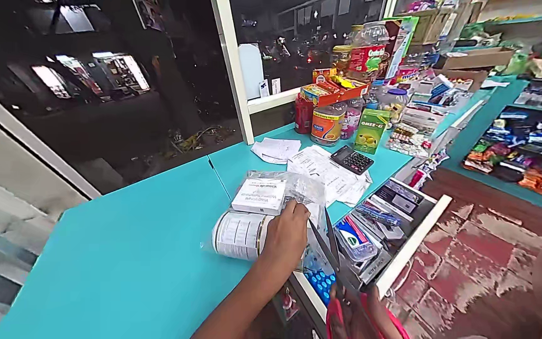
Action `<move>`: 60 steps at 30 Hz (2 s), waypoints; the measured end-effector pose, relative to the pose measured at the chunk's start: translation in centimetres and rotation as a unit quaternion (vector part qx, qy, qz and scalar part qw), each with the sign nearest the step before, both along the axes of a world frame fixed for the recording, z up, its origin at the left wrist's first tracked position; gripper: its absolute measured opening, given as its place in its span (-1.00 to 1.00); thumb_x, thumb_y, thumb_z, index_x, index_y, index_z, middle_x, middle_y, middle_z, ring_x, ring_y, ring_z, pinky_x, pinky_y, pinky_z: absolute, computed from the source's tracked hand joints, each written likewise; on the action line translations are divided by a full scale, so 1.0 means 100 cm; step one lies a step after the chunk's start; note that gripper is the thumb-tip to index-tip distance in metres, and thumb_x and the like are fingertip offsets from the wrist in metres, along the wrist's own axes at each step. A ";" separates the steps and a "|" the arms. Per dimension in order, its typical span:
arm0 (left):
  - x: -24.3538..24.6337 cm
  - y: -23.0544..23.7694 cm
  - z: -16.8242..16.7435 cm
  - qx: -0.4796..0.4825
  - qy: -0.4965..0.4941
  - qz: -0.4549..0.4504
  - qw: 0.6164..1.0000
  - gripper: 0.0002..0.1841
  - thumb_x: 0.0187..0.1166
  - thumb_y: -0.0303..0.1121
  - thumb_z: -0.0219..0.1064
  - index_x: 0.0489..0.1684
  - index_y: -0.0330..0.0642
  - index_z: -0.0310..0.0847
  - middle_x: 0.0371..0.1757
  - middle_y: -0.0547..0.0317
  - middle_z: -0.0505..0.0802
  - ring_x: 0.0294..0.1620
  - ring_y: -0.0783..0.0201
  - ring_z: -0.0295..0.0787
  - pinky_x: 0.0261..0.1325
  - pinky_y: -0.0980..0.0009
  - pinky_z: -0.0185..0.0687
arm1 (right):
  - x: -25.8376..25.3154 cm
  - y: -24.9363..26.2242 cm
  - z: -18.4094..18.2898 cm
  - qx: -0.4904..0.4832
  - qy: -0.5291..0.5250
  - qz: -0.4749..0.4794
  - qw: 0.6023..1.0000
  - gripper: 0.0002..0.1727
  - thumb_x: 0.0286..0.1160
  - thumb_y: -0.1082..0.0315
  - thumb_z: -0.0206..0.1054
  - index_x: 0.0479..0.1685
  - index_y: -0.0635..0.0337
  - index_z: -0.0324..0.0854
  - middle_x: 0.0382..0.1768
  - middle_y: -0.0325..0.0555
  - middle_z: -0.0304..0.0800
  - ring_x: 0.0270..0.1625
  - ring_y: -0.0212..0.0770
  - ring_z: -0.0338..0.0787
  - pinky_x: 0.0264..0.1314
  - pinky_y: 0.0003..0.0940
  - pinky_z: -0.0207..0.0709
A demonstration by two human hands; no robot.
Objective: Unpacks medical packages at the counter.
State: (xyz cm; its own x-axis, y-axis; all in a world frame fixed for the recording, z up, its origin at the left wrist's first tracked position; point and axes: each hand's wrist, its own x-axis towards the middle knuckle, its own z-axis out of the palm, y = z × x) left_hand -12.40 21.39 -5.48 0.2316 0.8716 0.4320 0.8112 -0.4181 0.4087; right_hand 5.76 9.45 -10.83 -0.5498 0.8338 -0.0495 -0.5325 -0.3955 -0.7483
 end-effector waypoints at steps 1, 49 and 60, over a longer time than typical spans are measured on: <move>-0.001 0.001 -0.001 0.005 0.003 0.000 1.000 -0.73 0.74 -0.36 0.16 -0.03 -0.37 0.75 0.01 -0.19 0.81 -0.23 -0.09 0.88 -0.20 0.03 0.80 | -0.005 0.003 -0.003 0.000 0.005 -0.011 1.000 -0.30 0.40 -0.54 0.14 0.14 -0.15 0.55 -0.31 -0.38 0.70 -0.34 -0.43 0.69 -0.26 -0.51 0.57; -0.057 0.051 -0.002 0.052 -0.116 -0.329 0.936 -0.82 0.53 -0.44 0.31 -0.37 -0.33 0.80 -0.42 0.00 0.80 -0.41 0.17 0.81 -0.26 0.33 0.76 | -0.072 0.060 0.067 -0.101 -0.048 -0.203 0.973 -0.25 0.38 -0.55 0.16 0.02 -0.03 0.63 -0.40 -0.26 0.74 -0.42 -0.37 0.75 -0.37 -0.50 0.63; -0.072 0.048 0.007 0.057 -0.121 -0.359 0.924 -0.84 0.48 -0.46 0.32 -0.45 -0.31 0.77 -0.48 0.05 0.76 -0.49 0.25 0.73 -0.36 0.44 0.68 | -0.066 0.074 0.088 -0.134 -0.045 -0.189 0.972 -0.18 0.26 -0.61 0.20 -0.02 0.00 0.65 -0.43 -0.24 0.69 -0.42 -0.32 0.77 -0.34 -0.45 0.69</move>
State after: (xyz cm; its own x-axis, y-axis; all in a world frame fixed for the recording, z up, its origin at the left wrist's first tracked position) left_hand -19.61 26.22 -4.81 0.6162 0.4772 0.6266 0.1992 -0.8641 0.4621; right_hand -0.84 16.85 -2.07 -0.1903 0.9260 -0.3260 -0.6142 -0.3714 -0.6963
